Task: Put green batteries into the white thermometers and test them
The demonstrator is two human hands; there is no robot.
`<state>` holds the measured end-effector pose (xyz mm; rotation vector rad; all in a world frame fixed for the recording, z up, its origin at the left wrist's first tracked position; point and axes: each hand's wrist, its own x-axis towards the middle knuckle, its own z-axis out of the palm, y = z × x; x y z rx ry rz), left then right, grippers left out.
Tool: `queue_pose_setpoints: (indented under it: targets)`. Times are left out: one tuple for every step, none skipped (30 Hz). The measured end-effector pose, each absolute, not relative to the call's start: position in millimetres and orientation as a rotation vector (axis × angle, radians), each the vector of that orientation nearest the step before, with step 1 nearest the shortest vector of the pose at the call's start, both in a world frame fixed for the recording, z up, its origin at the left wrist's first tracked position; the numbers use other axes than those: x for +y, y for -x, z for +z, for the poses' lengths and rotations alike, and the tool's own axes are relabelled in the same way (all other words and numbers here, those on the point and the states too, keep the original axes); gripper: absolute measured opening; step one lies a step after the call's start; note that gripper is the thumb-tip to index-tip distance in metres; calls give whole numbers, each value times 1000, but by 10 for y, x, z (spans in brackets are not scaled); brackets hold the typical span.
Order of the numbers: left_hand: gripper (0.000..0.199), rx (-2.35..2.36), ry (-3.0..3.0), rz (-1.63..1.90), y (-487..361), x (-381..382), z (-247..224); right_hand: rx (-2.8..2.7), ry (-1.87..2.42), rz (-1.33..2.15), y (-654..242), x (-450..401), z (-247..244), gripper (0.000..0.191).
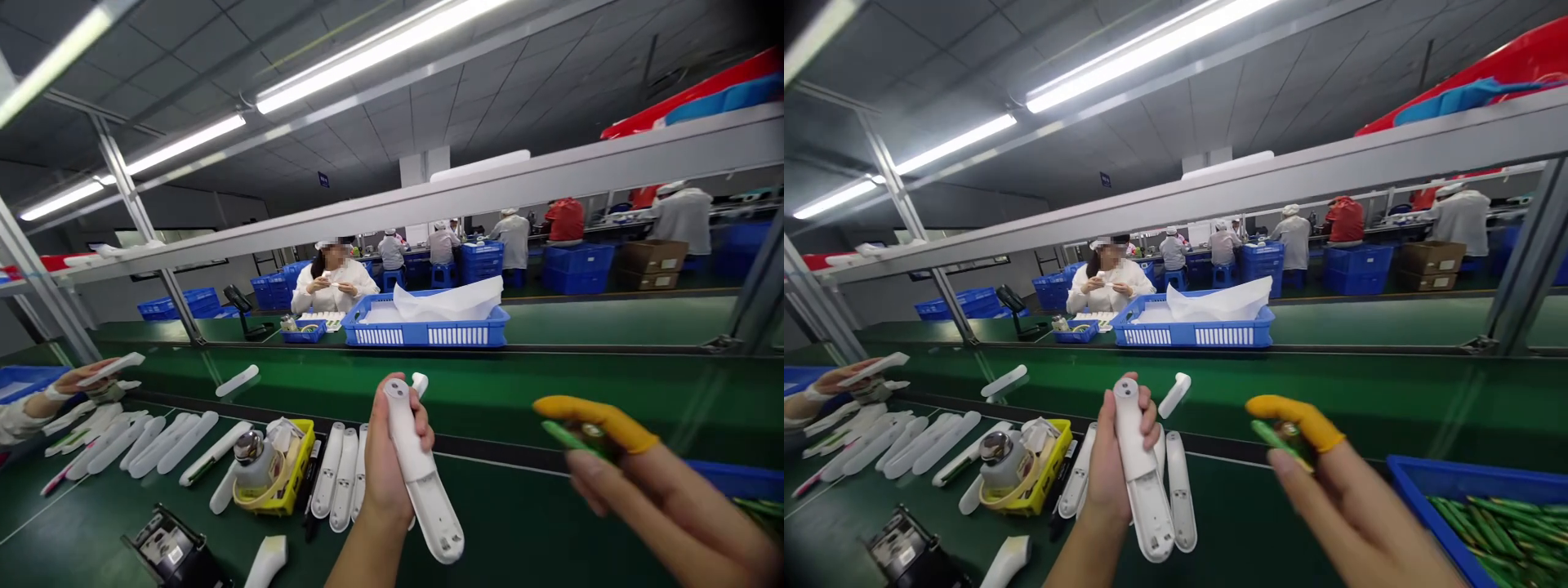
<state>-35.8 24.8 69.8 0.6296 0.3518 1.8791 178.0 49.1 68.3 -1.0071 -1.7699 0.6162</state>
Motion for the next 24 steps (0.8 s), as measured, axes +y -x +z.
queue_pose_setpoints:
  targets:
    - [22, 333, -586, 1880, 366, 252, 703, -1803, 990, 694, -1660, 402, 693, 28]
    - [23, 318, -550, 1882, 371, 255, 705, -1833, 970, 780, -1551, 329, 704, 29]
    - [23, 308, -523, 1883, 375, 259, 706, -1858, 940, 868, -1455, 273, 715, 29]
    - [23, 303, -501, 1883, 378, 262, 704, -1876, 913, 938, -1372, 228, 725, 29]
    - [23, 300, -483, 1883, 379, 265, 703, -1889, 895, 993, -1302, 192, 733, 28]
    - [23, 299, -465, 1884, 378, 266, 701, -1911, 867, 1031, -1245, 162, 739, 27]
    - [23, 300, -451, 1886, 376, 265, 700, -1953, 836, 1055, -1200, 135, 742, 27]
    - [23, 301, -438, 1892, 373, 262, 701, -2005, 807, 1066, -1165, 110, 742, 26]
    - [24, 303, -428, 1898, 369, 257, 703, -2063, 778, 1070, -1138, 87, 737, 26]
    - [24, 305, -418, 1907, 365, 250, 708, -2122, 757, 1075, -1117, 67, 727, 26]
    - [25, 307, -413, 1914, 361, 242, 715, -2171, 759, 1080, -1099, 51, 712, 25]
    - [26, 304, -415, 1918, 357, 233, 723, -2205, 792, 1086, -1083, 40, 693, 25]
    - [26, 295, -428, 1919, 353, 224, 732, -2211, 851, 1103, -1067, 37, 671, 24]
    - [27, 276, -451, 1920, 350, 216, 740, -2183, 912, 1150, -1048, 40, 648, 23]
    - [28, 250, -483, 1918, 347, 211, 747, -2122, 950, 1239, -1028, 50, 626, 21]
    - [29, 219, -516, 1916, 344, 209, 751, -2034, 955, 1368, -1005, 65, 609, 20]
    - [30, 189, -537, 1909, 340, 212, 752, -1929, 920, 1520, -981, 84, 598, 20]
    - [32, 163, -541, 1897, 336, 217, 749, -1822, 856, 1667, -957, 104, 593, 21]
    - [33, 143, -524, 1878, 331, 226, 743, -1730, 782, 1781, -936, 125, 592, 22]
    - [34, 133, -492, 1854, 325, 238, 734, -1667, 728, 1846, -921, 144, 594, 24]
    - [35, 133, -453, 1832, 318, 249, 724, -1638, 703, 1863, -914, 161, 597, 25]
    - [35, 137, -415, 1817, 311, 260, 714, -1645, 698, 1837, -919, 175, 600, 26]
    - [35, 144, -387, 1809, 304, 269, 706, -1676, 707, 1785, -935, 186, 604, 25]
    - [34, 155, -376, 1810, 298, 275, 699, -1719, 723, 1718, -963, 195, 612, 23]
